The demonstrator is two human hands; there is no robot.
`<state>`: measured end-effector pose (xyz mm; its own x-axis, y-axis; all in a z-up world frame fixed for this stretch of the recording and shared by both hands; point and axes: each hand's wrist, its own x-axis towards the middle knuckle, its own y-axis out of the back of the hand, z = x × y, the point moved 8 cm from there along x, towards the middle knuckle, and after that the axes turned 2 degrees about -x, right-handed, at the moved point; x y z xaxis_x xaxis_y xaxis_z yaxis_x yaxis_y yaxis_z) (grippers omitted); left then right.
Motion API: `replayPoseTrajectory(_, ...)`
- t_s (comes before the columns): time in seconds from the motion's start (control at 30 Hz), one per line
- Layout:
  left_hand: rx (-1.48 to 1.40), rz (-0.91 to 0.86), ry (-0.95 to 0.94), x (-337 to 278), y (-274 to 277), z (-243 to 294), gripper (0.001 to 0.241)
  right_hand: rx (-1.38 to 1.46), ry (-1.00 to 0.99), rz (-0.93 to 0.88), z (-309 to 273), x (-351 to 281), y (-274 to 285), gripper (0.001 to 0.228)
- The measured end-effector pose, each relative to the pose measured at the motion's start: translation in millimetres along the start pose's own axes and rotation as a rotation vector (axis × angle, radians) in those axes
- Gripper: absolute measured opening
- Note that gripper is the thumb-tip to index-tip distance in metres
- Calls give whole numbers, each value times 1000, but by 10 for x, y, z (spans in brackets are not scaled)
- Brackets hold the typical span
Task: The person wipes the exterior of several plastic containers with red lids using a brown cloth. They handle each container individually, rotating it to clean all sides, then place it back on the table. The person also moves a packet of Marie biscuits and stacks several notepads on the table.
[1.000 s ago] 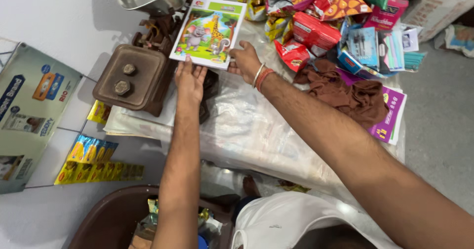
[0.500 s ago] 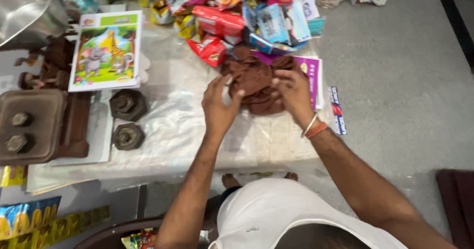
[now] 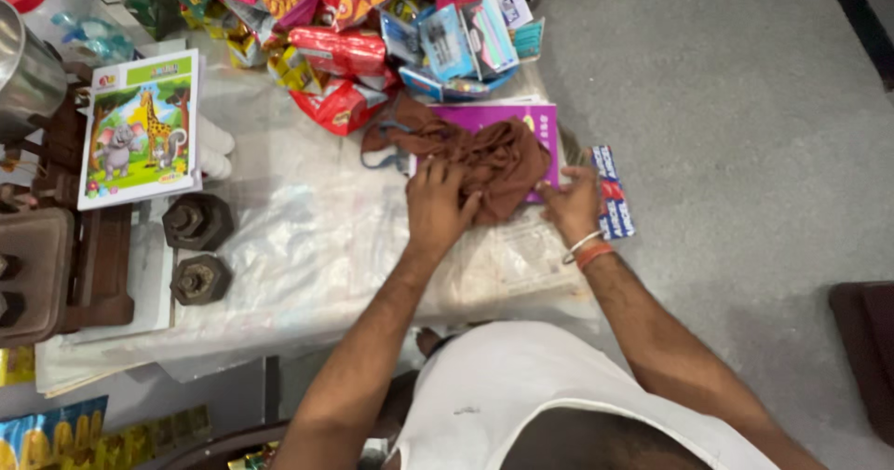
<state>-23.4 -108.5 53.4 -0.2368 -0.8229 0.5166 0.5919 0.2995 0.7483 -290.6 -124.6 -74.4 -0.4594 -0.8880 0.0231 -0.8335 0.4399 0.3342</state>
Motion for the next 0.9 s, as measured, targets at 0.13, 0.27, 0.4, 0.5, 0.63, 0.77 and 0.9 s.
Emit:
replayPoseTrajectory(0.13, -3, -48, 137, -23, 63, -78, 43, 411, -228, -191, 75, -98, -117, 55)
replayPoseTrajectory(0.27, -73, -35, 52, -51, 58, 157, 51, 204, -193, -176, 33, -173, -21, 51)
replayPoseTrajectory(0.4, -161, -17, -151, -38, -239, 707, 55, -167, 575, -9, -625, -444, 214, 67)
replayPoseTrajectory(0.5, -116, -69, -167, -36, -530, 813, 45, 221, 424, -184, -624, -498, 236, 74)
replayPoseTrajectory(0.63, 18, -91, -129, 174, -763, 402, 43, 276, -248, -346, -209, -558, 126, 59)
replayPoseTrajectory(0.77, 95, 29, -69, 343, -479, -267, 41, 309, -262, -360, -215, -581, 126, 62)
replayPoseTrajectory(0.9, 73, 16, -116, 110, -116, -407, 38, 344, -332, -370, -116, -569, 88, 55)
